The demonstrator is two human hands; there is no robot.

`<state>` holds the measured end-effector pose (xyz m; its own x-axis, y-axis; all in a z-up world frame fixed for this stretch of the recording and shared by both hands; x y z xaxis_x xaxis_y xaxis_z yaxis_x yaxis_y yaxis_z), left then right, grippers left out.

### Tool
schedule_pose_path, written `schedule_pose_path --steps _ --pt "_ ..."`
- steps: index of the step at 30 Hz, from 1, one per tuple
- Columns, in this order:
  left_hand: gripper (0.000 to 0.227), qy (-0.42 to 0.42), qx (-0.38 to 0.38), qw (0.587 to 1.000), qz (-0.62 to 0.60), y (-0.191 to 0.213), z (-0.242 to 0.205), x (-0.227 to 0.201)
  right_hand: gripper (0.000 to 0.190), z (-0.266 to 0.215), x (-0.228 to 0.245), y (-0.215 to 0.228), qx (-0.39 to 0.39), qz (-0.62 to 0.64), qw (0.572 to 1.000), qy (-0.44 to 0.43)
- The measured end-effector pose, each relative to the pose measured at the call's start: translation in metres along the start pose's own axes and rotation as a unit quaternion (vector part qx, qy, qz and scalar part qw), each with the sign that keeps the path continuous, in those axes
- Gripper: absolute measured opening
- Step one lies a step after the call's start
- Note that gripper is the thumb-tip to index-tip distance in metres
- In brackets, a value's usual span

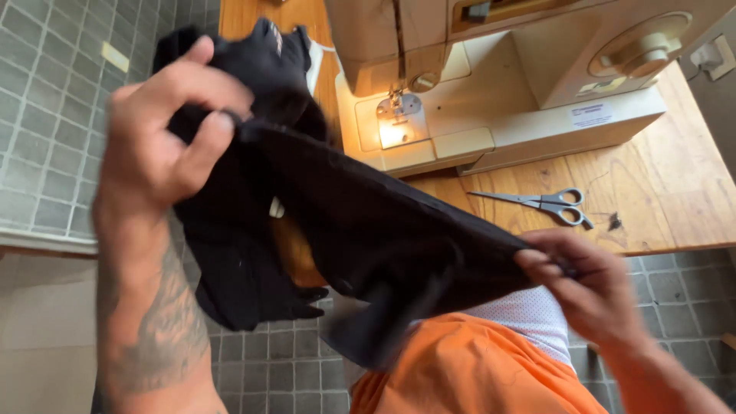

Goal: Trimming loose threads from a black garment using small scissors near a sewing machine.

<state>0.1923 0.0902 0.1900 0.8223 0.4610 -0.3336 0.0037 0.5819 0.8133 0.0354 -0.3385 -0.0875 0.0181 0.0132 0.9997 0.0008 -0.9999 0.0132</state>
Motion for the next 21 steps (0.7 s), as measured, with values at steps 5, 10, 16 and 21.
schedule_pose_path --steps 5,10,16,21 --pt "0.025 -0.02 -0.115 0.986 -0.118 0.02 -0.034 -0.058 0.008 0.009 0.083 0.048 -0.012 -0.136 0.986 0.099" --pt "0.034 0.054 -0.191 0.942 -0.269 0.004 -0.053 -0.082 0.016 0.008 0.062 0.129 -0.055 -0.191 0.968 0.15" --pt "0.017 0.261 0.027 0.942 -0.211 -0.073 -0.055 -0.002 0.01 0.047 0.082 0.117 -0.077 -0.263 0.956 0.106" --pt "0.018 0.306 -0.06 0.928 -0.204 -0.103 -0.099 0.069 0.02 0.075 0.058 0.121 0.045 -0.359 0.93 0.063"
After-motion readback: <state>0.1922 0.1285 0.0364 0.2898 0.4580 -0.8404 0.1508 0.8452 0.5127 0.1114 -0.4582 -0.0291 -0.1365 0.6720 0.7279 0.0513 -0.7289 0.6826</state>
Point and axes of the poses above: each hand's wrist, its own z-axis towards the middle knuckle, its own y-axis out of the back of the hand, x = y × z, the point moved 8 cm from there along z, towards the middle knuckle, and after that the axes turned 6 degrees about x, right-handed, at the moved point
